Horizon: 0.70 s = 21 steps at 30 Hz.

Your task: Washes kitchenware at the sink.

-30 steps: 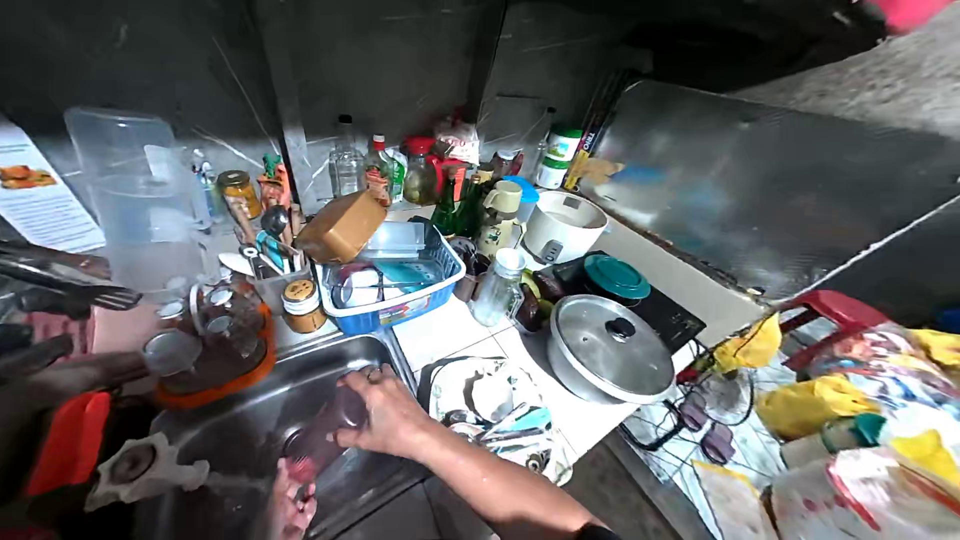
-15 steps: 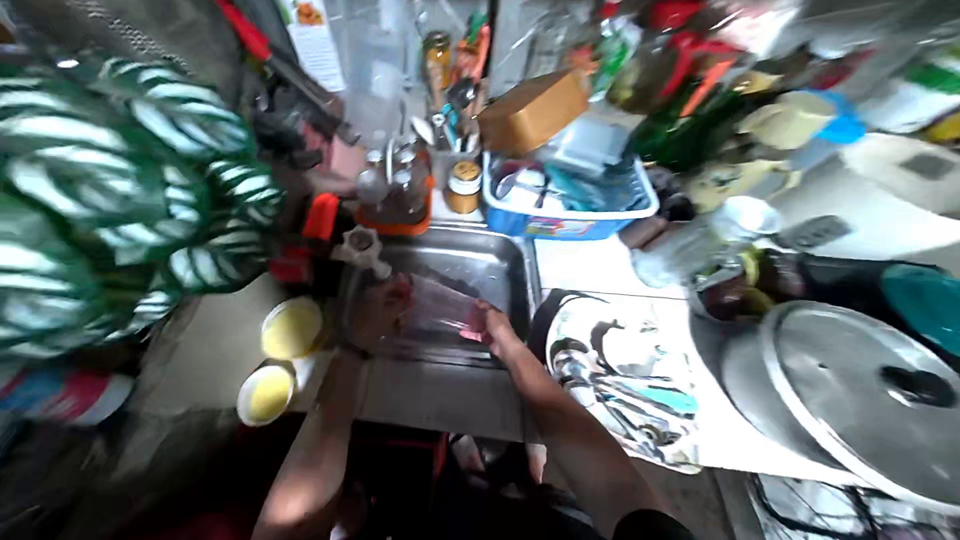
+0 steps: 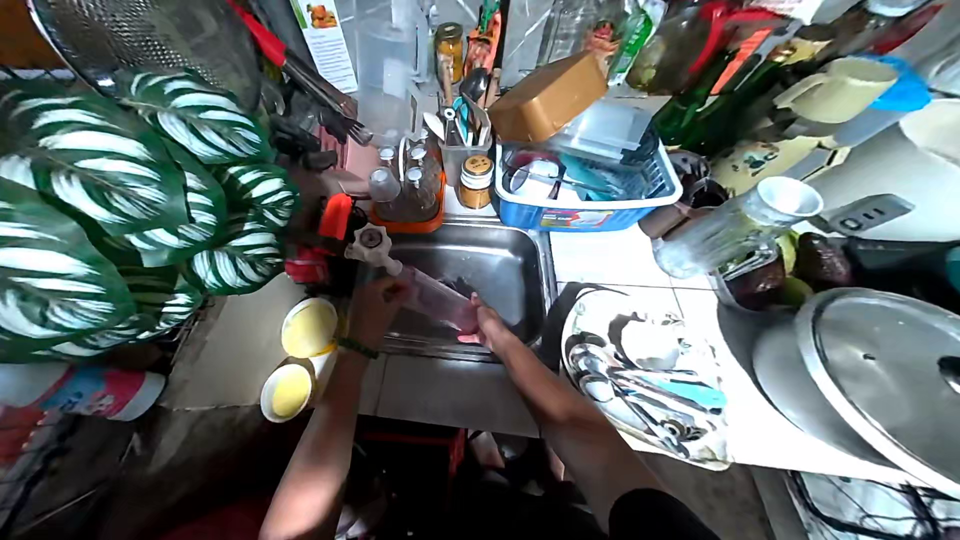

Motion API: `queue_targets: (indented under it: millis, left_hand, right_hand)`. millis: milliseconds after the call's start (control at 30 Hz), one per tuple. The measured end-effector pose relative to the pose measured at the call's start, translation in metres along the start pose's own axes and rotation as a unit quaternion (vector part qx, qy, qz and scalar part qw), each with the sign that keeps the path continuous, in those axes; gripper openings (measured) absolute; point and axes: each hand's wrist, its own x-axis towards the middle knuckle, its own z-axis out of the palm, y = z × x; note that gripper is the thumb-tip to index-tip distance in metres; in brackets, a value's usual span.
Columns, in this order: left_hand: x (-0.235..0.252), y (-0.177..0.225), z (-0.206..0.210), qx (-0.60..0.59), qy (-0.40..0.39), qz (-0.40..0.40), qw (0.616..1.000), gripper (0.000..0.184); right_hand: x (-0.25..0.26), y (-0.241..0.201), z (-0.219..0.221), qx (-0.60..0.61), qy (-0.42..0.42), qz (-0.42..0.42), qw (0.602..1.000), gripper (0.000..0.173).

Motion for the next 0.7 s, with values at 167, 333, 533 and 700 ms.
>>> queue_targets:
  millis: [167,333,533,700]
  left_hand:
    - [-0.003,-0.022,0.012,-0.015,0.039,0.058,0.997,0.043]
    - [-0.001,-0.054,0.033,-0.117,0.122,0.011,0.986,0.037]
    - [-0.003,-0.075,0.082,-0.483,0.140,-0.205,0.840,0.043]
    - [0.003,-0.068,0.129,-0.498,0.109,-0.281,0.813,0.046]
  right_hand:
    - [0.007,0.002,-0.005,-0.033,-0.015,0.039,0.999,0.069]
    - [0.000,-0.011,-0.011,-0.003,-0.012,0.012,1.000,0.070]
    - [-0.033,-0.038,0.001,-0.011,0.024,-0.156,0.987,0.049]
    - [-0.069,-0.044,0.040,-0.293,0.083,-0.342,0.889,0.074]
